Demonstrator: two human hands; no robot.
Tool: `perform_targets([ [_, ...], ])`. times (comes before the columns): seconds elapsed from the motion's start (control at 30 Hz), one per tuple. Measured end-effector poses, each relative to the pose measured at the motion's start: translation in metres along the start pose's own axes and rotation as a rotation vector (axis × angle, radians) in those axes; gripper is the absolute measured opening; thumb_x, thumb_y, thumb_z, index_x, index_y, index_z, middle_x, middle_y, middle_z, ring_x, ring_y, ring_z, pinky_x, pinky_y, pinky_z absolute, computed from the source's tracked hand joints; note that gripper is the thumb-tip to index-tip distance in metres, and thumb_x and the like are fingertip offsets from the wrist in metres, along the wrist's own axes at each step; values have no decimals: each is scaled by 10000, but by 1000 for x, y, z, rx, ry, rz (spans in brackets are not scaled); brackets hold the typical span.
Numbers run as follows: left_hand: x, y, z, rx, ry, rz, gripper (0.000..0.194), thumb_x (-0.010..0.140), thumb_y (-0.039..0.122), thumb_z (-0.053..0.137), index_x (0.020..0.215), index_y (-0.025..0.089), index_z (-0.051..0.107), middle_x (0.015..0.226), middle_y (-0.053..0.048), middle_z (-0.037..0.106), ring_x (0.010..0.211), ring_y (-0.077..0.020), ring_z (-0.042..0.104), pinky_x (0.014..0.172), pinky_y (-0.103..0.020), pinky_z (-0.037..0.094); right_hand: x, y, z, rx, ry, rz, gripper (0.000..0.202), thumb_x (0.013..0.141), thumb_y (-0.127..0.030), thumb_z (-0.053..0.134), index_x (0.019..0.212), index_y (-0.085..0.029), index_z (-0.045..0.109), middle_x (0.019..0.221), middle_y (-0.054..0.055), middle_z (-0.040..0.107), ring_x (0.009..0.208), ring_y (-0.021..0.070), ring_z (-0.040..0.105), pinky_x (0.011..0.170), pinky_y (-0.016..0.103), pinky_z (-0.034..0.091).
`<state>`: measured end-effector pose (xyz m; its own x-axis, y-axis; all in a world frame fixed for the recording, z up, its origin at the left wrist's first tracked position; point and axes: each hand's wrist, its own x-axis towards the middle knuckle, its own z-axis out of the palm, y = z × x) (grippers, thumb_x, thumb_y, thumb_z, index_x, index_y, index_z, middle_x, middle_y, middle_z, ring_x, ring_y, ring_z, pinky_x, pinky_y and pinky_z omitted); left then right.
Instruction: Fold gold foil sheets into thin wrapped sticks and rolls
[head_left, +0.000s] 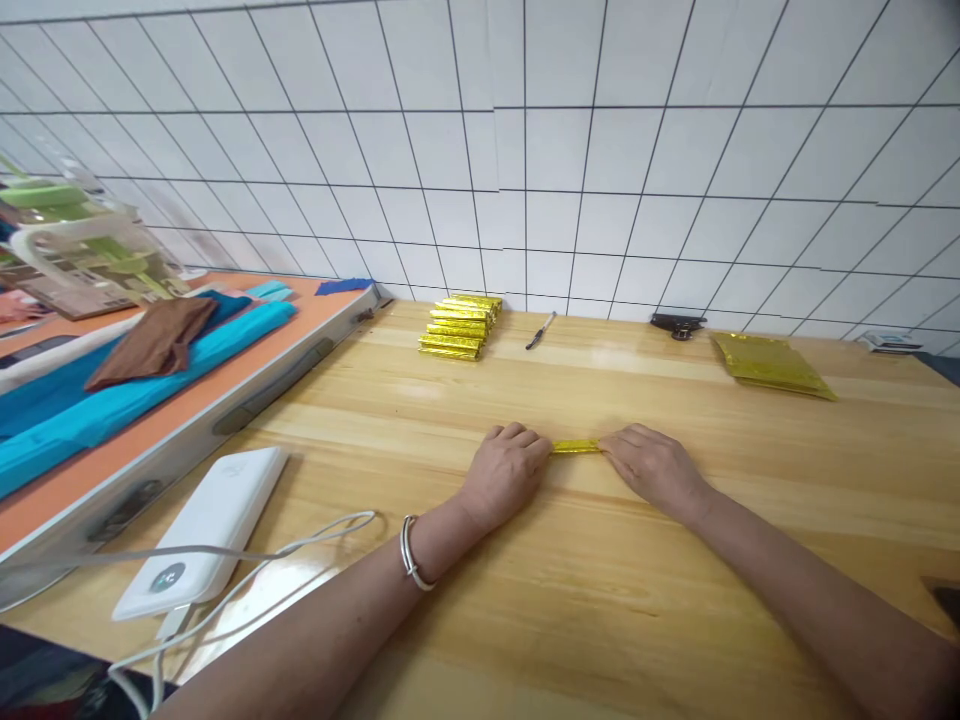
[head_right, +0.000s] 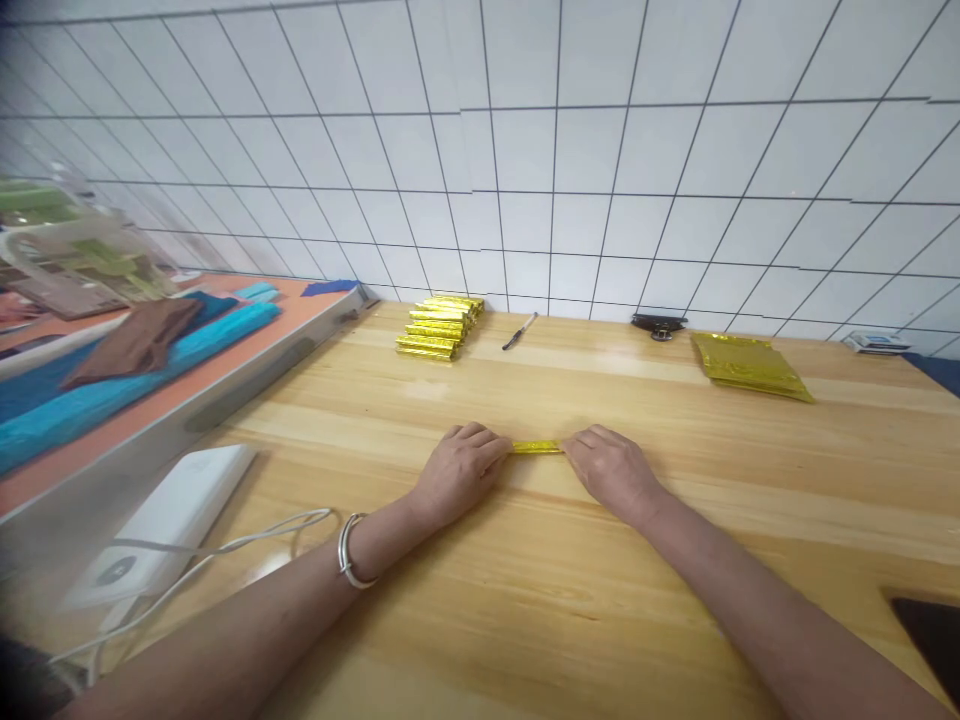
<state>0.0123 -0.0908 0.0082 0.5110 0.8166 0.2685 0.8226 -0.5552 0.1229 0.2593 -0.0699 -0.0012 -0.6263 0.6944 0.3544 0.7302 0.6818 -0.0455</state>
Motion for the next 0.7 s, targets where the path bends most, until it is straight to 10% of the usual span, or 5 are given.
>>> perform_targets([
  [0.7, 11, -17, 6, -154, -43, -139, 162, 893, 281, 441, 903, 192, 575, 833, -45, 576, 830, -178, 520, 743, -299, 409, 8, 25, 11, 300, 23, 208, 151, 816, -362, 565, 796, -235, 645, 771, 23, 645, 773, 191, 548, 699, 335, 401],
])
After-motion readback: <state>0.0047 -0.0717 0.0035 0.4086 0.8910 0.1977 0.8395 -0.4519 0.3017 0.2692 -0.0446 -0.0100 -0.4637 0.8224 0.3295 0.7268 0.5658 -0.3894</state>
